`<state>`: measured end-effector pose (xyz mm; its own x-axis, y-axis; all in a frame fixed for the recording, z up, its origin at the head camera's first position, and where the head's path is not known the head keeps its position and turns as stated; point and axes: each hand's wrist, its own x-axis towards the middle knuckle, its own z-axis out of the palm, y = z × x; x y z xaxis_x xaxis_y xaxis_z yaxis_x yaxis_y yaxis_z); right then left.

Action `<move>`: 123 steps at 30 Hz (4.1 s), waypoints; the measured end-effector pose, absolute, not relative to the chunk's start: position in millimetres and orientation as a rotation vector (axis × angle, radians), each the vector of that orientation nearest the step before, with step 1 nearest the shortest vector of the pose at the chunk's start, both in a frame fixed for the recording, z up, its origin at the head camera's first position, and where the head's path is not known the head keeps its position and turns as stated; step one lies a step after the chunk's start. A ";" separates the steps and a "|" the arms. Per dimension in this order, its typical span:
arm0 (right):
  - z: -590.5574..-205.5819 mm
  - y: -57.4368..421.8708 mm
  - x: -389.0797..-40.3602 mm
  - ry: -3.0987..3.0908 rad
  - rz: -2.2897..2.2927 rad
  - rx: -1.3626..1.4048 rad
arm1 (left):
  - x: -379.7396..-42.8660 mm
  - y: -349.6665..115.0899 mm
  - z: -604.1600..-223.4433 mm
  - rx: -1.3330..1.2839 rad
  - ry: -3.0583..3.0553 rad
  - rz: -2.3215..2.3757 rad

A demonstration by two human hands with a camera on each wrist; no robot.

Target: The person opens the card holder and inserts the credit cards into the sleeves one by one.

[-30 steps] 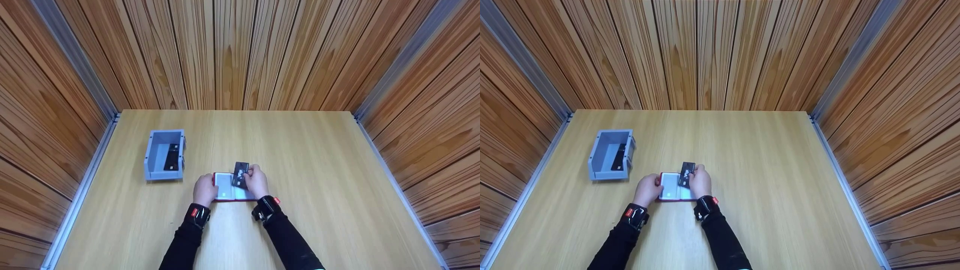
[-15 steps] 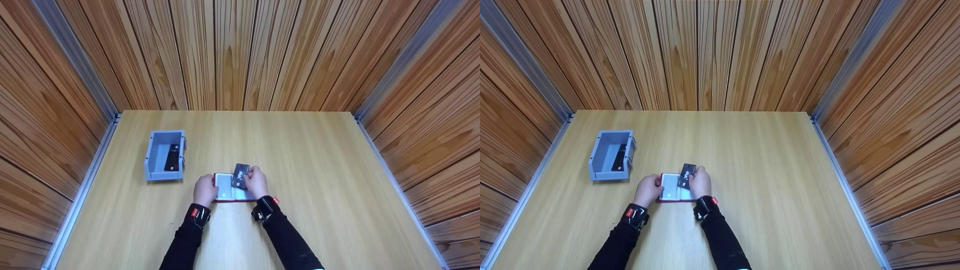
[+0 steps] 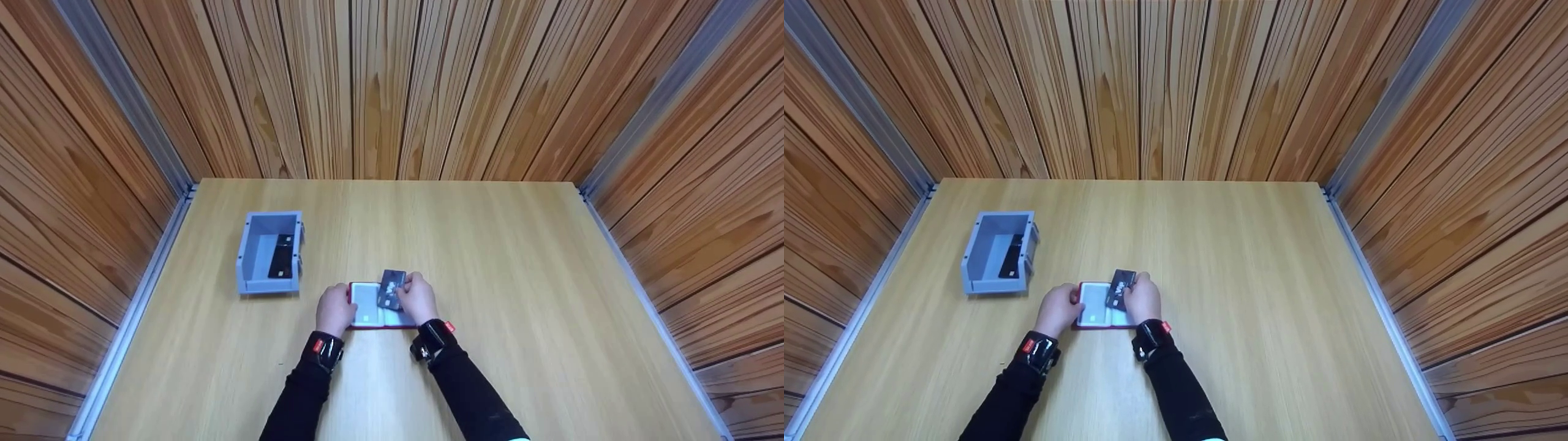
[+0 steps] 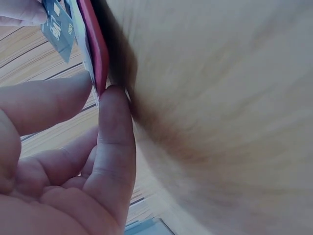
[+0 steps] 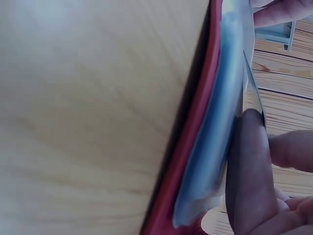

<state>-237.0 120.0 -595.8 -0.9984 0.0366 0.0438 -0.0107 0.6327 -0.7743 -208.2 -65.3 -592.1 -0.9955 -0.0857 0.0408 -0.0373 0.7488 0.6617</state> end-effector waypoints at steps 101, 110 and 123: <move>-584.2 119.4 -222.2 -2.835 0.750 0.297 | -213.0 -65.6 -597.6 0.159 -2.910 -1.124; -586.0 127.6 -223.3 -2.834 0.712 0.294 | -211.7 -64.9 -594.6 0.179 -2.935 -1.154; -589.2 129.7 -224.5 -2.874 0.689 0.276 | -211.6 -66.0 -594.9 0.178 -2.908 -1.187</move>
<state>-224.5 129.7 -589.2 -0.9680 -0.1385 0.2093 -0.2183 0.8758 -0.4304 -211.6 -66.0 -594.9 -0.9936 -0.1031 -0.0468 -0.1064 0.7090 0.6971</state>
